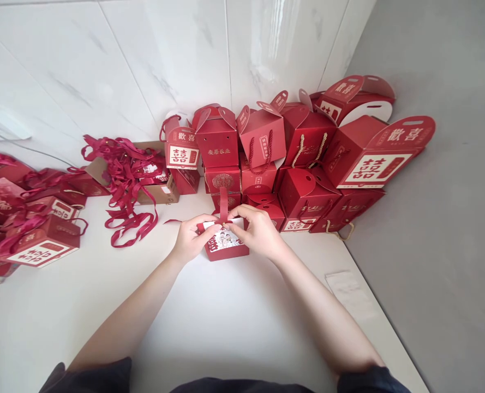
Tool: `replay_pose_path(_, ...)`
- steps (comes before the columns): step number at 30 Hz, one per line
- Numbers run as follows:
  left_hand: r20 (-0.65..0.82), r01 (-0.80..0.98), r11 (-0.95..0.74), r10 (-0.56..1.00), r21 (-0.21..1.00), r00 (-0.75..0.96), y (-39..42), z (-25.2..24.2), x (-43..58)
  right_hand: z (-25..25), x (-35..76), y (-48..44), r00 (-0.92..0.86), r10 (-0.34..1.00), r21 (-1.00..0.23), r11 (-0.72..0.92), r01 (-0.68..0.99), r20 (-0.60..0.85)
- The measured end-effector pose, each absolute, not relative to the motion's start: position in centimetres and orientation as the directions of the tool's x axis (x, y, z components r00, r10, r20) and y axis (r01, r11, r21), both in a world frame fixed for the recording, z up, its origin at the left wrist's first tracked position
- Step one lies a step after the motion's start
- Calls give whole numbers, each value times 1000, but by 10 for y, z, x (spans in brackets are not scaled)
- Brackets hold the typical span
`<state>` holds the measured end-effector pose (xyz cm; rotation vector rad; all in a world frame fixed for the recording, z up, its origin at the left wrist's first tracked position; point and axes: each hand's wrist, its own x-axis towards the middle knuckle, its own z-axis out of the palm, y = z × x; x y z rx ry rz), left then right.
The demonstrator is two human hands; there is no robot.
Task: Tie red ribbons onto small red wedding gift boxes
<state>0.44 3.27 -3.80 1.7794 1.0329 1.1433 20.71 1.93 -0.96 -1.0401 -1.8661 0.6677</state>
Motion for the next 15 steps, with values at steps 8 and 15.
replay_pose_path(8,299,218,-387,888,896,348,31,-25,2,-9,203,13,-279,891,-824,443,354,359)
replay_pose_path(15,178,124,-245,901,962,396,32,-27,-2,5,214,6,-396,862,-826,456,332,317)
